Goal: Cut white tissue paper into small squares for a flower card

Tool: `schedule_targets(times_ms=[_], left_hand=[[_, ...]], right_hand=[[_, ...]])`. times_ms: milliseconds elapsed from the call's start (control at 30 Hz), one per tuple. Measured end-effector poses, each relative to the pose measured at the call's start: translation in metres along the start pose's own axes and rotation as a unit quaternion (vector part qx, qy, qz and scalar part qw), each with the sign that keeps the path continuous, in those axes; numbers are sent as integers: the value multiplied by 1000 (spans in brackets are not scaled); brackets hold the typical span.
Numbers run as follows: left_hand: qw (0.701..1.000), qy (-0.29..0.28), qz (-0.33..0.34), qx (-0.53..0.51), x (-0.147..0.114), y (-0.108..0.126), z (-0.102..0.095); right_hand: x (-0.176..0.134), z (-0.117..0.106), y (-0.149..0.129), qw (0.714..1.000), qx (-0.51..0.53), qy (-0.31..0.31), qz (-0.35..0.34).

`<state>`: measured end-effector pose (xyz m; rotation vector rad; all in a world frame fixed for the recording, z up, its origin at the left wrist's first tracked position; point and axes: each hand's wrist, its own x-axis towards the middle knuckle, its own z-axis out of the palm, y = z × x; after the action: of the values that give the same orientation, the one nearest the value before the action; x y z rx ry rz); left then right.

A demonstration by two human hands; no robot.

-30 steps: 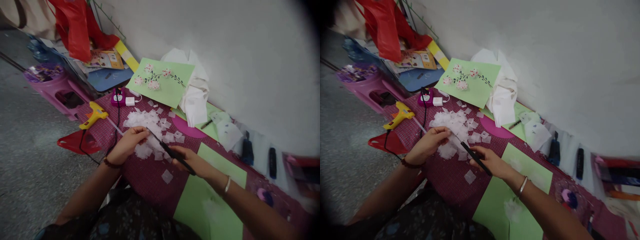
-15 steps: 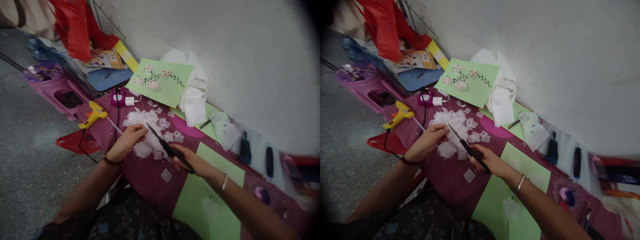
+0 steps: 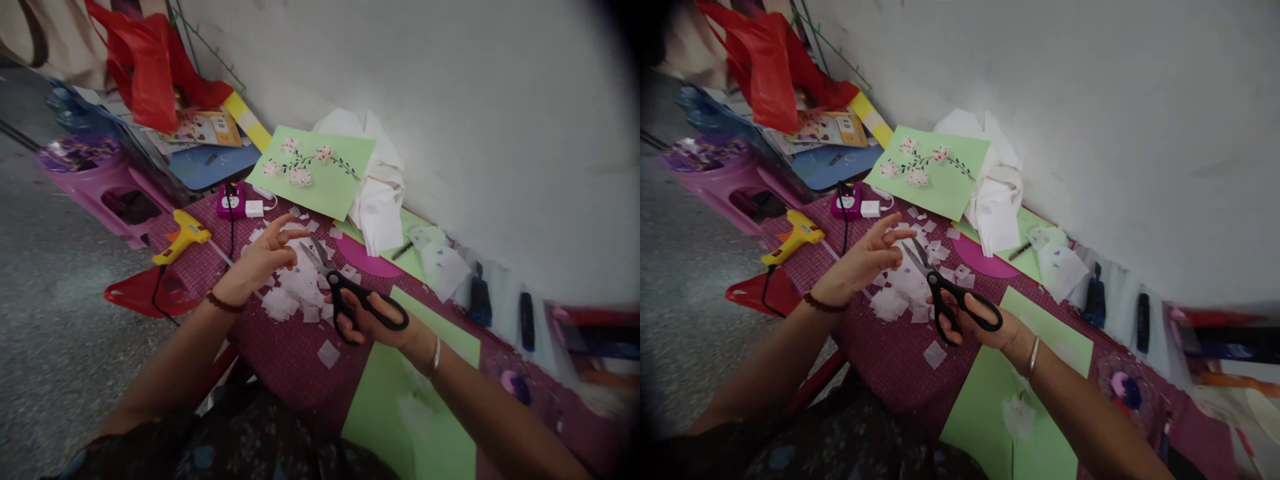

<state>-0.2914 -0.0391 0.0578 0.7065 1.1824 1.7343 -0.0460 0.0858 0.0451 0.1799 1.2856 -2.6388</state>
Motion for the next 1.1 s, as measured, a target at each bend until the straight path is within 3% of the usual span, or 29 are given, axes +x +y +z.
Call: schedule_targets(times_ms=[133, 333, 567, 733, 800, 833, 933, 1000, 1100], left_hand=[[998, -52, -3, -43, 0, -4, 14], [999, -8, 44, 25, 7, -8, 4], [997, 65, -42, 28, -2, 2, -4], [993, 96, -60, 37, -5, 3, 1], [993, 93, -55, 45, -7, 5, 4], [993, 91, -49, 49, -9, 6, 6], [995, 82, -25, 55, -15, 7, 13], [996, 76, -21, 46, -19, 6, 19], [996, 72, -32, 31, -21, 1, 29]], right_hand=[[2, 6, 0, 999, 42, -31, -2], [-10, 7, -1, 998, 32, -46, -12], [-27, -2, 3, 999, -25, 25, -15], [-25, 7, 4, 980, -171, 94, -30], [-24, 13, -5, 946, -280, 153, -54], [-25, 14, -11, 915, -347, 193, -65], [-35, 11, -22, 776, -540, 315, -83], [-48, 4, -21, 700, -615, 353, -78], [-68, -9, -7, 638, -672, 372, -56]])
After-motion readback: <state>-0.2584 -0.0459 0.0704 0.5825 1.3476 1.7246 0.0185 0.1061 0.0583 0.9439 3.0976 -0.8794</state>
